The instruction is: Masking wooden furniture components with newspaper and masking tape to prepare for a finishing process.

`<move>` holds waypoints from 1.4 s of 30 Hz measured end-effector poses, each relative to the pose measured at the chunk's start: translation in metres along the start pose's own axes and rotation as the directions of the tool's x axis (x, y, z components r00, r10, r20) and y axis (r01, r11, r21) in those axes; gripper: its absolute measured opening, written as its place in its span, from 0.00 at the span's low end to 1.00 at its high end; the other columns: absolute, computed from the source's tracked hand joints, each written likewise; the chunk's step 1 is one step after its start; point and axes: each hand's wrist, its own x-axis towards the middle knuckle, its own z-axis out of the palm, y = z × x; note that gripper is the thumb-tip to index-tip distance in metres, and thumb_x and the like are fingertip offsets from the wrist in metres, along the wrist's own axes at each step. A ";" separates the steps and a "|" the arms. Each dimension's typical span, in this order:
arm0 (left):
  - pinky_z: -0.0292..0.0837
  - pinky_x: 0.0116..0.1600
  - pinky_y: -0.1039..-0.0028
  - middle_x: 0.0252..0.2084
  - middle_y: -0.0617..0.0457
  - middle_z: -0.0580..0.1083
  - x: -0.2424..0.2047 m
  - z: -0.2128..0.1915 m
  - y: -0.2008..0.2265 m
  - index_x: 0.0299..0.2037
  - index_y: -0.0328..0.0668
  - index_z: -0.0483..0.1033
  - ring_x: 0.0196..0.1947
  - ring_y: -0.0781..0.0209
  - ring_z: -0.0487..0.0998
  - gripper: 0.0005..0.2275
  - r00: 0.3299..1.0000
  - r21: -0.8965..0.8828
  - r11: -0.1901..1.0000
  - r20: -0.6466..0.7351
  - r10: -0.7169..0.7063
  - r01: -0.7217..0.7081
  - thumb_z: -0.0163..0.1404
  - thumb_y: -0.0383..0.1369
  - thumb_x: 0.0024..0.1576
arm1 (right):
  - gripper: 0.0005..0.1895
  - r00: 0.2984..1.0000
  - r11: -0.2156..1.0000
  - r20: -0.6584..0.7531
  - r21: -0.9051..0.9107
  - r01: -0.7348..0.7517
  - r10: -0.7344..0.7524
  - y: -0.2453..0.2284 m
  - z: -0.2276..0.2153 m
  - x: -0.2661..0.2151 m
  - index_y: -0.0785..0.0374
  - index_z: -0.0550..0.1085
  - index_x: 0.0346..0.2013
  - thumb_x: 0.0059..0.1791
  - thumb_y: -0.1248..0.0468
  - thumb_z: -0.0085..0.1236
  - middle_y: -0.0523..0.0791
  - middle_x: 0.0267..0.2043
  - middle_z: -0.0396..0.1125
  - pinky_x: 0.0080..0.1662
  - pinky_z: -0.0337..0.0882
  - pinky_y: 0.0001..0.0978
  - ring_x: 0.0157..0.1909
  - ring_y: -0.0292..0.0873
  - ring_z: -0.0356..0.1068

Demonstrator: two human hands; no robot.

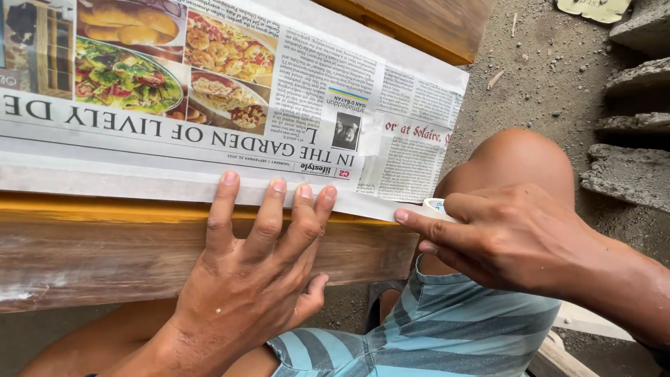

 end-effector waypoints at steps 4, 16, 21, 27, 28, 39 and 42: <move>0.51 0.68 0.34 0.60 0.44 0.67 0.000 0.001 0.000 0.69 0.32 0.68 0.63 0.43 0.62 0.38 1.000 0.001 1.000 -0.008 0.006 -0.006 0.48 0.54 0.53 | 0.32 0.967 0.980 0.174 0.043 -0.195 0.185 -0.002 -0.007 0.017 0.45 0.71 0.67 0.48 0.51 0.62 0.46 0.21 0.63 0.21 0.65 0.48 0.17 0.49 0.64; 0.54 0.67 0.34 0.59 0.43 0.66 0.002 0.000 0.001 0.70 0.37 0.69 0.63 0.43 0.61 0.38 1.000 0.022 1.000 0.012 -0.007 0.007 0.48 0.56 0.53 | 0.33 0.721 0.911 0.557 -0.240 -0.334 0.411 -0.025 -0.029 0.039 0.38 0.61 0.74 0.52 0.43 0.43 0.47 0.29 0.68 0.31 0.70 0.49 0.25 0.53 0.71; 0.54 0.66 0.34 0.58 0.44 0.66 0.002 0.001 0.001 0.70 0.37 0.69 0.63 0.43 0.60 0.38 1.000 0.028 1.000 0.012 -0.003 0.003 0.48 0.57 0.53 | 0.32 0.761 0.924 0.525 -0.194 -0.331 0.382 -0.024 -0.027 0.041 0.43 0.65 0.71 0.52 0.43 0.43 0.47 0.29 0.69 0.30 0.70 0.50 0.25 0.53 0.71; 0.55 0.66 0.34 0.58 0.44 0.66 0.001 0.003 0.000 0.70 0.37 0.69 0.63 0.43 0.61 0.38 1.000 0.046 0.999 0.016 0.001 -0.001 0.47 0.57 0.54 | 0.32 0.694 0.903 0.579 -0.237 -0.358 0.427 -0.025 -0.027 0.047 0.38 0.65 0.71 0.52 0.41 0.43 0.46 0.30 0.69 0.31 0.70 0.49 0.26 0.53 0.72; 0.55 0.66 0.34 0.58 0.44 0.66 0.002 0.002 0.000 0.70 0.37 0.69 0.63 0.43 0.61 0.38 1.000 0.045 0.999 0.016 -0.001 0.000 0.47 0.57 0.54 | 0.32 0.694 0.903 0.580 -0.238 -0.357 0.427 -0.024 -0.026 0.047 0.38 0.65 0.71 0.52 0.41 0.43 0.46 0.30 0.69 0.31 0.70 0.49 0.26 0.53 0.72; 0.54 0.68 0.36 0.58 0.42 0.64 0.008 0.006 0.008 0.68 0.37 0.69 0.62 0.41 0.60 0.36 0.998 0.041 0.999 -0.050 -0.029 0.031 0.46 0.55 0.54 | 0.32 0.681 0.887 0.573 -0.232 -0.400 0.457 -0.025 -0.025 0.047 0.39 0.64 0.71 0.52 0.42 0.46 0.47 0.26 0.70 0.31 0.71 0.50 0.25 0.54 0.72; 0.56 0.65 0.41 0.55 0.42 0.65 0.030 0.013 0.023 0.67 0.24 0.70 0.58 0.44 0.63 0.40 0.984 0.042 0.986 0.085 0.157 -0.161 0.45 0.56 0.54 | 0.32 0.799 0.916 0.449 -0.187 -0.355 0.401 -0.019 -0.016 0.035 0.42 0.68 0.69 0.50 0.43 0.49 0.49 0.28 0.70 0.28 0.70 0.52 0.24 0.56 0.71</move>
